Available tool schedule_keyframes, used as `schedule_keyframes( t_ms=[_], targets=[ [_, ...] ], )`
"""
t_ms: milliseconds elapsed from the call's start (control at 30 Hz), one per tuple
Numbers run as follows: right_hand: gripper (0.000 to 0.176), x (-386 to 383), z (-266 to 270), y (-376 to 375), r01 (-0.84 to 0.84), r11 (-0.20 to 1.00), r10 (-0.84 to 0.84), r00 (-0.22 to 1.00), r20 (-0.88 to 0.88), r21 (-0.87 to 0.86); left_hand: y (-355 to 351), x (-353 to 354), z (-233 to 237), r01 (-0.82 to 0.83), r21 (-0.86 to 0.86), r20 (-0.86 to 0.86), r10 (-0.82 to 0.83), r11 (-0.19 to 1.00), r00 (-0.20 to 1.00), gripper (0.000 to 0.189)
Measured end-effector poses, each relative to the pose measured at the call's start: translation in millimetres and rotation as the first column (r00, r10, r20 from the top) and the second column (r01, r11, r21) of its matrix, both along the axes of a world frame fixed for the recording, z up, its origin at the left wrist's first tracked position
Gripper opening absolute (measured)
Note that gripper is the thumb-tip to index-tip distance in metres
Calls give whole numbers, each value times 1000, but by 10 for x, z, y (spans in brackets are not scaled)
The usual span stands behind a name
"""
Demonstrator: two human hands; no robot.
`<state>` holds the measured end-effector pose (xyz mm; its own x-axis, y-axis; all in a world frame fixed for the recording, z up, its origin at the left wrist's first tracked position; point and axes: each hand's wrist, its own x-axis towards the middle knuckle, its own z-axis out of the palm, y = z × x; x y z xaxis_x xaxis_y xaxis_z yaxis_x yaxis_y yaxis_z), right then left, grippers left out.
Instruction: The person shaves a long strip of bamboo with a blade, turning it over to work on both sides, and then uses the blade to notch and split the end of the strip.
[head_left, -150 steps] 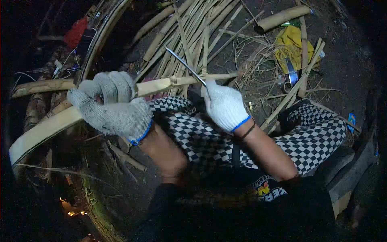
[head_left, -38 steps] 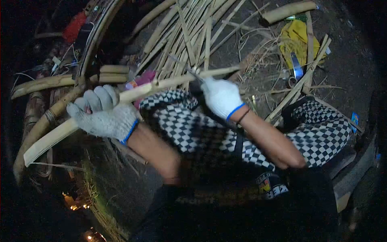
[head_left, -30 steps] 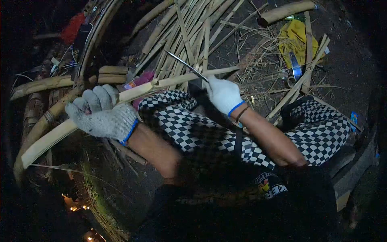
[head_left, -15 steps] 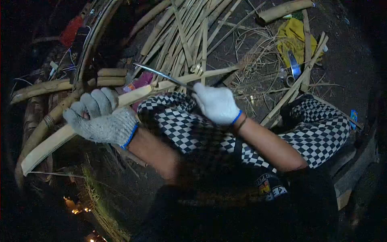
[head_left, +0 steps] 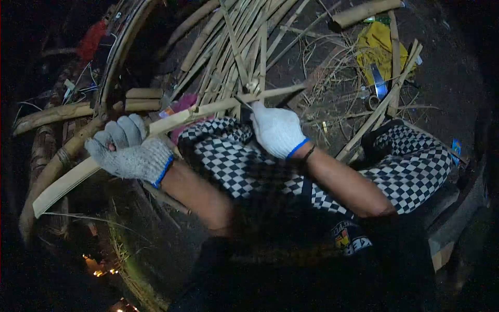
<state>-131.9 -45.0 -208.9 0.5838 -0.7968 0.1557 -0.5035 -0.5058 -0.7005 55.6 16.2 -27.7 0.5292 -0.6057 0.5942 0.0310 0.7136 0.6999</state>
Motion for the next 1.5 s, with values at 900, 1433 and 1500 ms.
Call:
schedule_keyframes(
  t_ms=[900, 1433, 1500],
  targets=[
    [14, -48, -80, -85, 60, 995, -55, 997, 62, -83, -195, -283, 114, -294, 41, -117, 296, 955, 948, 42],
    [23, 6, -281, -293, 139, 990, -139, 989, -51, -3, -281, -351, 172, -291, 12, -110, 290, 957, 951, 44],
    [24, -45, -16, -65, 43, 999, -43, 999, 12, 0, -248, -343, 134, -251, 32, -125, 253, 968, 959, 44]
  ],
)
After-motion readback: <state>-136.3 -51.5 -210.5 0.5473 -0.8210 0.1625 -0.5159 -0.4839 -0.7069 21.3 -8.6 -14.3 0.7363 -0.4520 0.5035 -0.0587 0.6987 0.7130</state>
